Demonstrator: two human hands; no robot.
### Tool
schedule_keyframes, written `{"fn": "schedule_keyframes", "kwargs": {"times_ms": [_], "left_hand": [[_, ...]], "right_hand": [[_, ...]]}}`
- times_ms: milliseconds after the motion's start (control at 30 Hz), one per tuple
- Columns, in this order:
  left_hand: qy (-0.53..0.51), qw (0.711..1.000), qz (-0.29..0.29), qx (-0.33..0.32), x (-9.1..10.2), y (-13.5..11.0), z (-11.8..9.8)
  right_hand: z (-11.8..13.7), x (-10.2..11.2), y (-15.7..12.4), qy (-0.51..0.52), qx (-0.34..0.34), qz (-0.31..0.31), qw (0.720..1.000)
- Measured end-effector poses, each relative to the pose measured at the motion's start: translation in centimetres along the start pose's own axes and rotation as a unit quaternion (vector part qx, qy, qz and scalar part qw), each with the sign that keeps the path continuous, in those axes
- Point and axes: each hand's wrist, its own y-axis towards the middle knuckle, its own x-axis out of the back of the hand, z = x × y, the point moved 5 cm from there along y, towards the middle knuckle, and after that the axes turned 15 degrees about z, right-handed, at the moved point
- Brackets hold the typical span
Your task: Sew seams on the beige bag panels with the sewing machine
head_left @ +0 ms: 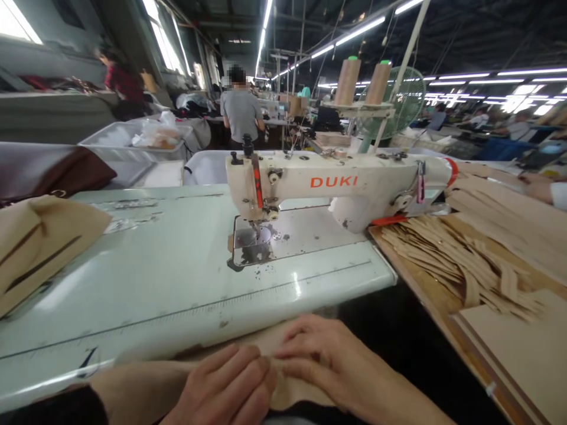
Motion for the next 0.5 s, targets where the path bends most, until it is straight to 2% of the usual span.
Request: {"fn": "schedule_keyframes", "kwargs": {"times_ms": [167, 267, 333, 367, 433, 467, 500], "left_hand": [[-0.009, 1.0, -0.01, -0.003, -0.2, -0.3, -0.6], [-0.045, 0.999, -0.004, -0.006, -0.1, -0.5, -0.5], [-0.063, 0.998, 0.019, 0.005, -0.2, -0.9, -0.5], [-0.071, 0.997, 0.035, 0.011, -0.3, -1.1, -0.5], [-0.085, 0.995, 0.057, 0.015, -0.6, -1.7, -0.7], [-0.092, 0.994, 0.061, 0.015, -0.8, -2.0, -0.9], [-0.101, 0.993, 0.062, 0.014, -1.0, -2.3, -1.1]], "right_hand": [[0.1, -1.4, -0.2, -0.052, 0.051, -0.053, 0.996], [0.3, -1.4, -0.5, -0.014, 0.052, -0.063, 0.997], [0.1, -1.7, -0.6, 0.103, 0.037, -0.029, 0.994], [-0.1, -2.0, -0.5, 0.184, 0.031, 0.0, 0.983], [-0.5, -3.1, -0.5, 0.348, 0.019, 0.056, 0.936], [-0.7, -3.6, -0.5, 0.402, 0.01, 0.073, 0.913], [-0.8, -3.9, -0.5, 0.423, 0.003, 0.079, 0.903]]}}
